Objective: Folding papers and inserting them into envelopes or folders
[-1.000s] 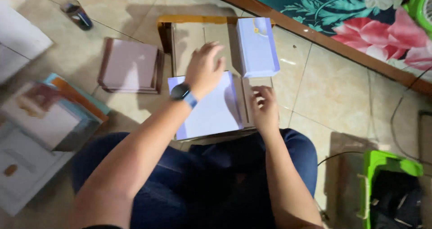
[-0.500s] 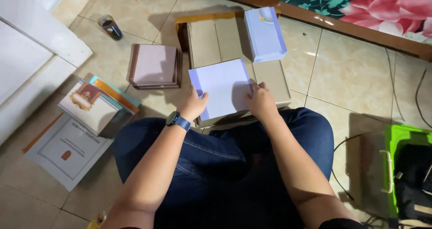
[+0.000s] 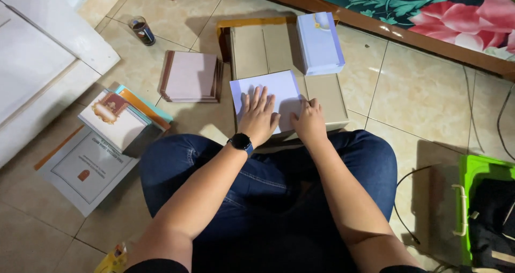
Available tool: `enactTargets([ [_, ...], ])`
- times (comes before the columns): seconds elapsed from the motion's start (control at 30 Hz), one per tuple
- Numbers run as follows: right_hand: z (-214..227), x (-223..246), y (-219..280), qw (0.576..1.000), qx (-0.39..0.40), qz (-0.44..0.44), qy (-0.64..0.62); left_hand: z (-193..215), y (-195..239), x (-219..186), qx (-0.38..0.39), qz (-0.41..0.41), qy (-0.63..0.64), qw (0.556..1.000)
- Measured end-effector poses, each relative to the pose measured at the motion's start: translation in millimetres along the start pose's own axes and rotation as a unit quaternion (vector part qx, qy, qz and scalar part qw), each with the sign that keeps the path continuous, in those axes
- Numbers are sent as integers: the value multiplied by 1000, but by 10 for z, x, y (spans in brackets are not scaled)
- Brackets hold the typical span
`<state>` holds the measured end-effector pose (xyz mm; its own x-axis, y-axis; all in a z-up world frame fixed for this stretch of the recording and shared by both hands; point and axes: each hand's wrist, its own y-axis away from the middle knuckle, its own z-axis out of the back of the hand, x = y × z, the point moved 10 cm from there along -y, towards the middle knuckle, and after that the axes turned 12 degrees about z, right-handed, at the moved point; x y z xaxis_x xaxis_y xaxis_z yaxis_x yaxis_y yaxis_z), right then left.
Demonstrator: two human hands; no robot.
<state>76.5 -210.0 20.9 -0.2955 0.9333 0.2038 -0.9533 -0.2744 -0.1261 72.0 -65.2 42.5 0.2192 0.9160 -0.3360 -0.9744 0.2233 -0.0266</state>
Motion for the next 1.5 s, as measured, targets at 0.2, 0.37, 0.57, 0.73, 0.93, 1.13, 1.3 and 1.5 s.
enactTargets([
  [0.2,-64,-67,8,999,-27,-18,-10,-148,-106,94,20,10,-11,1000],
  [0.37,440,149,52,989,-127,17,-73,-105,-144,151,52,24,34,998],
  [0.57,257,-214,39,921,-191,-52,-336,-182,-214,253,68,28,64,995],
  [0.73,159,-426,67,940,-169,-101,-279,-113,-218,227,37,-1,43,998],
  [0.93,702,291,129,953,-223,-28,-203,201,-77,163,86,24,112,990],
  [1.13,900,932,156,931,-228,137,-249,-106,-232,384,88,41,286,953],
  [1.3,905,973,159,931,-218,170,-238,-148,-230,387,127,25,301,945],
  [1.5,866,944,161,935,-197,181,-233,88,-132,295,156,37,327,931],
])
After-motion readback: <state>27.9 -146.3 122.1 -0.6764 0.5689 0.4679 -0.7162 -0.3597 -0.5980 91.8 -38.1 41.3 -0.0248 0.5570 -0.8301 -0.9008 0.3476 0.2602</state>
